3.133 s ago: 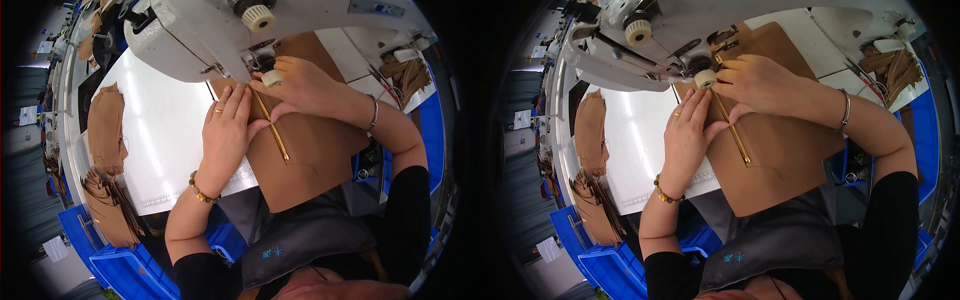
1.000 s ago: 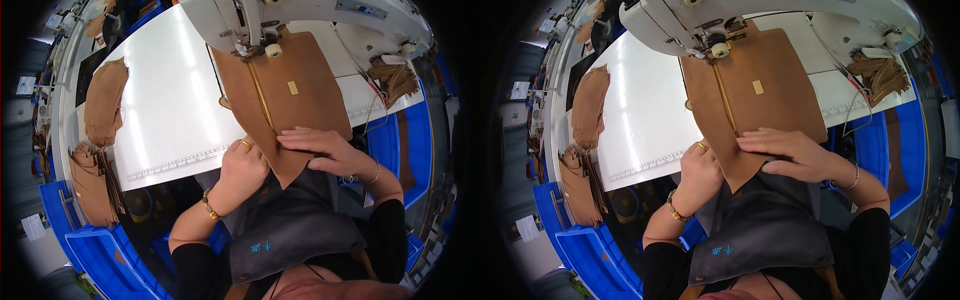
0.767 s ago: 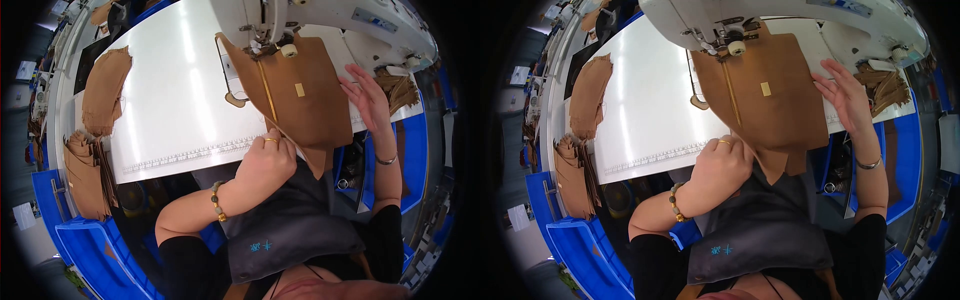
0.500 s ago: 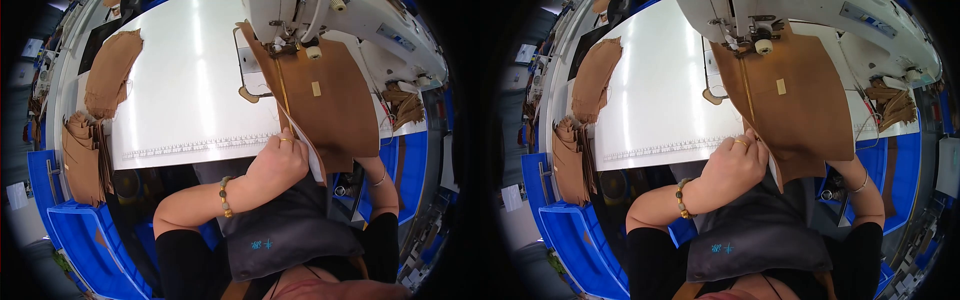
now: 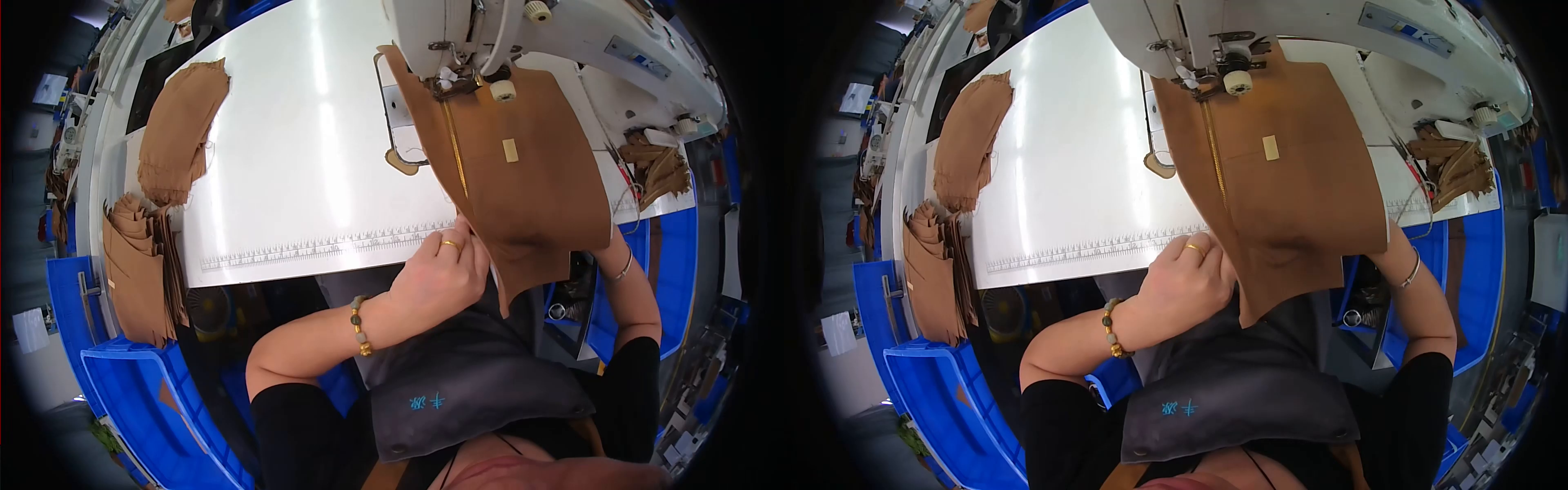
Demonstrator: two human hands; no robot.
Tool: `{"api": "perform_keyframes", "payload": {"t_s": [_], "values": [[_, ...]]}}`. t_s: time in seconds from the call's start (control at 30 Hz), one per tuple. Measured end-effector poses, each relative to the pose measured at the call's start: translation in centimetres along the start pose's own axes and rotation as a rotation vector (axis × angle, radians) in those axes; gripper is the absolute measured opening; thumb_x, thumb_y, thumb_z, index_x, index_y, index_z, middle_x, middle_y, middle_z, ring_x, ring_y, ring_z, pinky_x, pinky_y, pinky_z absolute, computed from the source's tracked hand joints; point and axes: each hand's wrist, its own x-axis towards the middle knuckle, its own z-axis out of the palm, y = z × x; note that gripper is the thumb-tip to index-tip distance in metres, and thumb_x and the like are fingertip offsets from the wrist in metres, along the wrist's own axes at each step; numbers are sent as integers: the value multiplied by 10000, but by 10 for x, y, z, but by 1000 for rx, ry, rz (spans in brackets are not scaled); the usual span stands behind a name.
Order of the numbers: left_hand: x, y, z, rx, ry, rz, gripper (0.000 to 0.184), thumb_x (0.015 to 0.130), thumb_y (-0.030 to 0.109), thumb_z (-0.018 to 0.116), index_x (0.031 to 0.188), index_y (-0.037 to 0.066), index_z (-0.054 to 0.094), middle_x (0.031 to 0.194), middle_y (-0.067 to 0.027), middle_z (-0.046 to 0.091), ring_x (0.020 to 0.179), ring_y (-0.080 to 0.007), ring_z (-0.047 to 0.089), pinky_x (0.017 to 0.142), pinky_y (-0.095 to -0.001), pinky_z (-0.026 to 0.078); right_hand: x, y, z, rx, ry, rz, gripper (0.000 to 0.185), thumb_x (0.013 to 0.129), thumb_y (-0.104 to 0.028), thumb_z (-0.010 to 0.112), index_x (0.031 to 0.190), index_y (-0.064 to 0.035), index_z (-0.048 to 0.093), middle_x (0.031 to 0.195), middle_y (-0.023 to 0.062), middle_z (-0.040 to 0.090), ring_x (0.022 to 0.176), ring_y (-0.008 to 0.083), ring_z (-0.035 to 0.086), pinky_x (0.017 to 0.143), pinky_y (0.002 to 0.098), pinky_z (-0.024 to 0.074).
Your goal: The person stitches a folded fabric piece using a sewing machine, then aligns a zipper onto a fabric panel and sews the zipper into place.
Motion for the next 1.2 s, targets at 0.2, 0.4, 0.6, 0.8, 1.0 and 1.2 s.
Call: {"api": "perform_keyframes", "payload": {"t_s": [0.2,0.4,0.6,0.8,1.0,1.2], "values": [[-7,-6,4,-155,74,12,239,709,74,650,907,-54,691,910,-164,705,883,-248,612,778,-321,539,57,10,-15,202,-260,130,385,963,-149,694,1318,-10,640,1263,146,697,1135,263,671,975,404,534],[-7,-6,7,-158,155,0,304,663,81,660,926,-67,693,932,-170,694,942,-281,637,857,-374,573,77,48,-23,138,-127,278,369,962,-159,695,1300,-17,648,1235,139,706,1100,256,676,957,396,537],[-11,-3,6,-145,111,-26,319,672,70,659,954,-74,702,998,-180,710,1026,-299,654,893,-399,584,70,51,-19,99,-61,317,354,962,-169,695,1283,-24,657,1206,131,715,1065,249,682,939,389,541],[-12,-4,10,-220,195,-72,307,690,56,667,974,-53,712,1013,-138,727,1025,-269,673,918,-406,586,72,57,-18,47,-11,364,339,961,-179,696,1265,-32,666,1177,124,724,1030,241,687,922,381,545],[-15,-4,8,-234,178,-83,333,703,52,673,1020,-36,725,1049,-129,730,1045,-277,687,956,-423,580,94,104,-47,-77,264,586,324,961,-189,697,1247,-39,674,1148,117,733,995,234,693,904,373,549],[-32,7,10,-314,169,-121,389,759,105,707,1128,-13,734,1190,-156,715,1152,-319,673,1016,-475,554,41,-22,-30,-40,445,176,203,959,-220,698,1085,-61,709,1051,86,685,993,228,685,874,372,540]]}}
